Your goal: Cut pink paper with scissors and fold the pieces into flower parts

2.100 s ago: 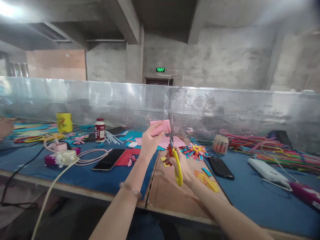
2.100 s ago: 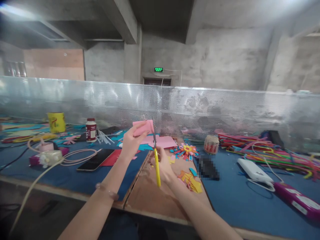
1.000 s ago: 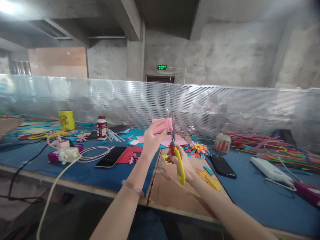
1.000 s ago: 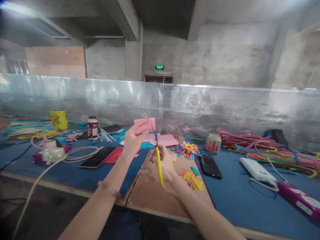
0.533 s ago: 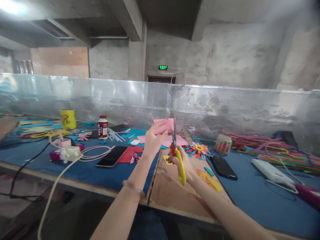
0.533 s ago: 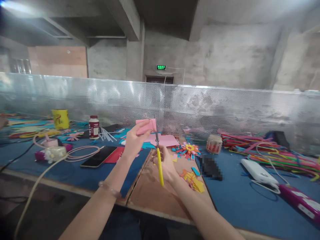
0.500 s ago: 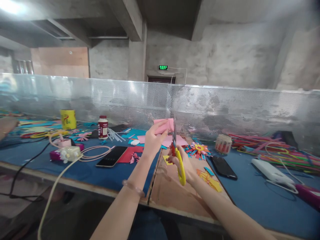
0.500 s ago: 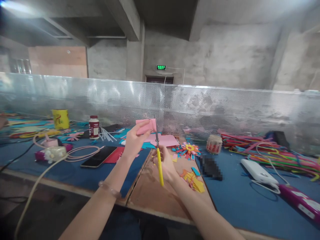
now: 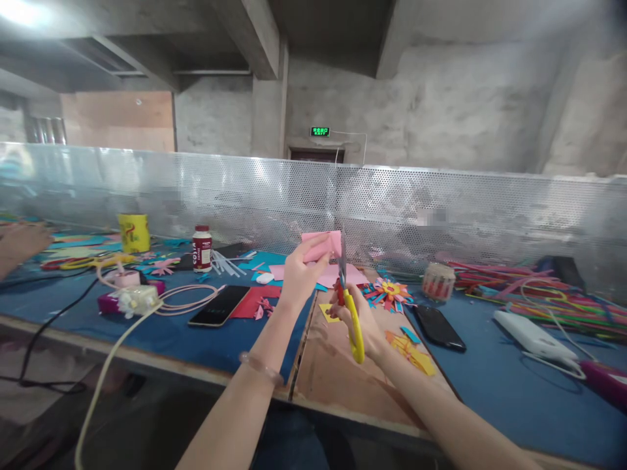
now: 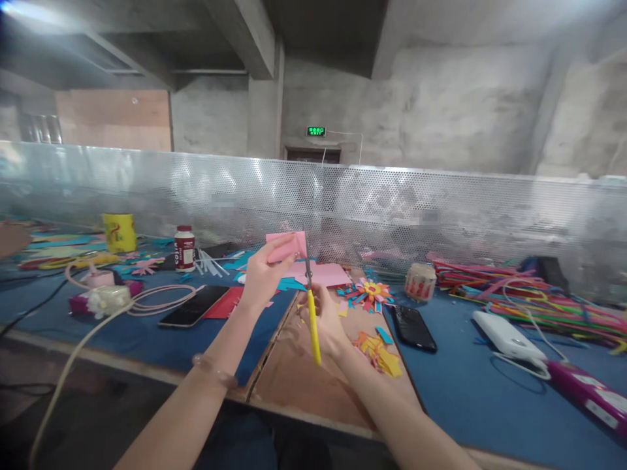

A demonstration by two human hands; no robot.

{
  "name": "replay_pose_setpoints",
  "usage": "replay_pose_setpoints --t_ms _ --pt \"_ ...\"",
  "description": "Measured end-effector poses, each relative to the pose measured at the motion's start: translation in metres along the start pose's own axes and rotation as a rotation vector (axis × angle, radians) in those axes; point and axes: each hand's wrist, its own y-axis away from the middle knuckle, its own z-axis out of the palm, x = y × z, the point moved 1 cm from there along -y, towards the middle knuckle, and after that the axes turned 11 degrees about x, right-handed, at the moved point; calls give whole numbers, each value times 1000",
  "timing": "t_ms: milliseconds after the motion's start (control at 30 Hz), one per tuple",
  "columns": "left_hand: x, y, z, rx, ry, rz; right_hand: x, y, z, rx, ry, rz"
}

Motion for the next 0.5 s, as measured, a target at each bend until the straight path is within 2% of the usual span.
replay_pose_setpoints --t_ms 500 --pt "3 -2 0 -15 -28 38 -5 1 1 63 19 3"
